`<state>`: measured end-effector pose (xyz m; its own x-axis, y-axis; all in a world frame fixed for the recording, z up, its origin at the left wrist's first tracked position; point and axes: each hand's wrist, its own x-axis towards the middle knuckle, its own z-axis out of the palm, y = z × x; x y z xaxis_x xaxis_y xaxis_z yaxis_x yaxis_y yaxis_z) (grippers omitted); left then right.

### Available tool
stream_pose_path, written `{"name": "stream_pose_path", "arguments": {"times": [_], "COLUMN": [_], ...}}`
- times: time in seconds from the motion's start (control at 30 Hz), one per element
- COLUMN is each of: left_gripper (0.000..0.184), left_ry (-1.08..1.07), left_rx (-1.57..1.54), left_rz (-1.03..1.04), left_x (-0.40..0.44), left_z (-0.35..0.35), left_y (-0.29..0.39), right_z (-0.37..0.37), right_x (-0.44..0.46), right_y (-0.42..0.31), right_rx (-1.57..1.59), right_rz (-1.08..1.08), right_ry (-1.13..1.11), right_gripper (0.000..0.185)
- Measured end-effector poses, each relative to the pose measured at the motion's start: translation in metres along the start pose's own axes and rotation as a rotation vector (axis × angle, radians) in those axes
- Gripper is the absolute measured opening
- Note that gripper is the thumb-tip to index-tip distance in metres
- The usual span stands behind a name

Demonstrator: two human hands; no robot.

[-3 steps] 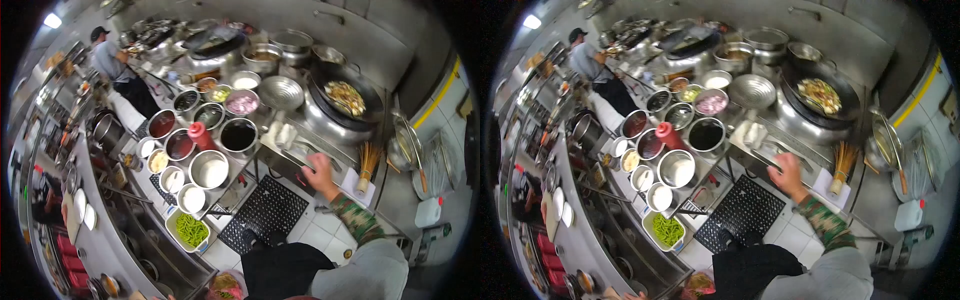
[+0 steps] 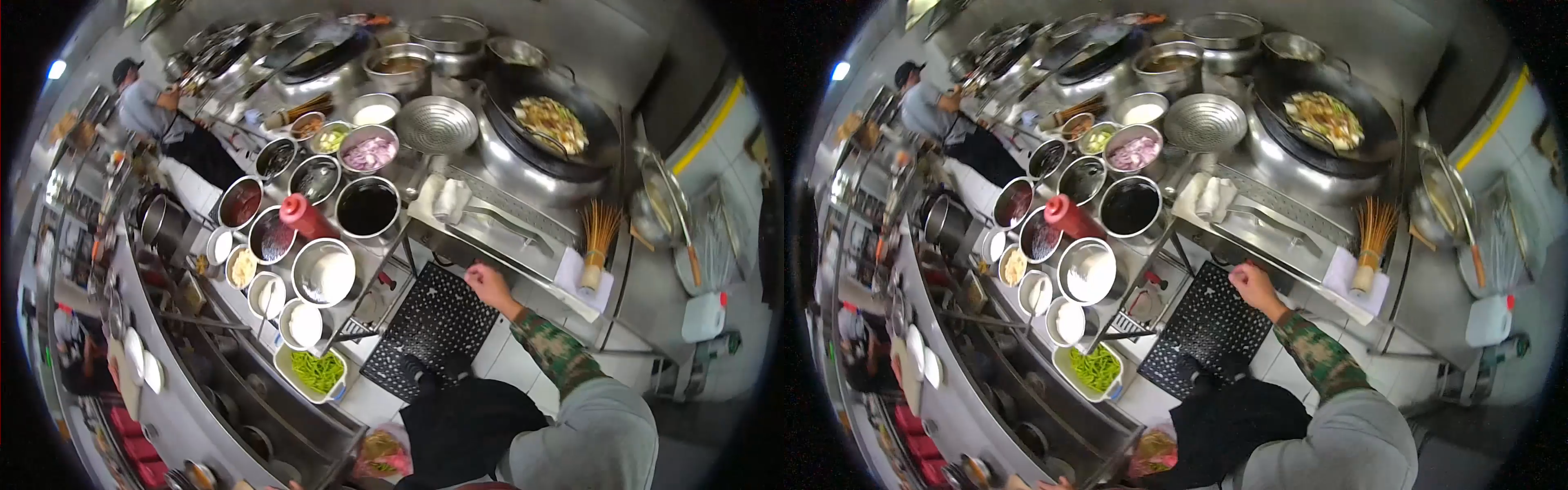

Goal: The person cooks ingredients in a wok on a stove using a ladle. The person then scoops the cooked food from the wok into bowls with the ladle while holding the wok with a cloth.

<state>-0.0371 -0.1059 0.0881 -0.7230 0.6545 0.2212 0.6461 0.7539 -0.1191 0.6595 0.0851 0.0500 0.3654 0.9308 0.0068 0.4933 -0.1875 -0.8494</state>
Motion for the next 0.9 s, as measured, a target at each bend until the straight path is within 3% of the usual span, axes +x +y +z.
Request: {"name": "stream_pose_path", "arguments": {"times": [0.03, 0.07, 0.1, 0.13, 0.17, 0.2, 0.33, 0.37, 0.47, 0.53, 0.6, 0.67, 0.73, 0.8, 0.9], "left_gripper": [0.071, 0.074, 0.076, 0.079, 0.082, 0.084, 0.095, 0.091, 0.082, 0.07, 0.059, 0.049, 0.047, 0.029, 0.023], "left_ry": [-0.029, -0.052, -0.059, -0.079, -0.083, -0.095, -0.073, 0.018, -0.156, -0.148, -0.152, -0.142, -0.315, -0.387, -0.356], "left_rx": [0.039, 0.078, 0.1, 0.123, 0.15, 0.165, 0.182, 0.112, -0.29, -0.444, -0.597, -0.771, -0.761, -0.92, -1.132], "left_rz": [0.035, 0.057, 0.072, 0.099, 0.127, 0.154, 0.312, 0.416, 0.587, 0.708, 0.825, 0.918, 0.997, 0.959, 1.102], "left_x": [-0.006, -0.013, -0.019, -0.023, -0.026, -0.029, -0.056, -0.065, -0.074, -0.059, -0.047, -0.039, -0.03, -0.031, -0.049], "left_z": [-0.017, -0.031, -0.044, -0.055, -0.065, -0.074, -0.093, -0.093, -0.13, -0.113, -0.085, -0.063, -0.095, -0.132, -0.182], "left_y": [-0.011, -0.017, -0.021, -0.028, -0.03, -0.029, -0.001, 0.016, 0.083, 0.11, 0.138, 0.169, 0.228, 0.295, 0.386], "right_z": [0.029, 0.074, 0.079, 0.054, 0.055, 0.053, 0.065, 0.069, 0.06, 0.046, 0.029, 0.035, 0.018, -0.016, -0.097], "right_x": [-0.024, -0.015, -0.005, -0.018, -0.013, -0.006, 0.01, 0.016, 0.007, -0.008, -0.035, -0.055, -0.083, -0.102, -0.114], "right_y": [0.091, 0.242, 0.316, 0.263, 0.244, 0.225, 0.224, 0.228, 0.143, 0.1, 0.064, 0.061, 0.048, 0.021, -0.03], "right_rx": [-0.028, 0.227, 0.48, 0.771, 0.738, 0.901, 1.304, 1.391, 1.5, 1.364, 1.058, 0.452, 0.205, 0.167, 0.067], "right_rz": [-0.035, 0.45, 0.604, 0.839, 0.969, 1.006, 0.809, 0.738, 0.55, 0.511, 0.7, 0.676, 0.567, 0.444, 0.328], "right_ry": [0.102, 0.285, 0.277, 0.398, 0.463, 0.511, 0.55, 0.532, 0.569, 0.38, 0.084, -0.212, -0.318, -0.286, -0.133], "right_gripper": [0.028, 0.03, 0.032, 0.04, 0.046, 0.042, 0.025, 0.022, 0.019, 0.026, 0.032, 0.034, 0.035, 0.034, 0.033]}}
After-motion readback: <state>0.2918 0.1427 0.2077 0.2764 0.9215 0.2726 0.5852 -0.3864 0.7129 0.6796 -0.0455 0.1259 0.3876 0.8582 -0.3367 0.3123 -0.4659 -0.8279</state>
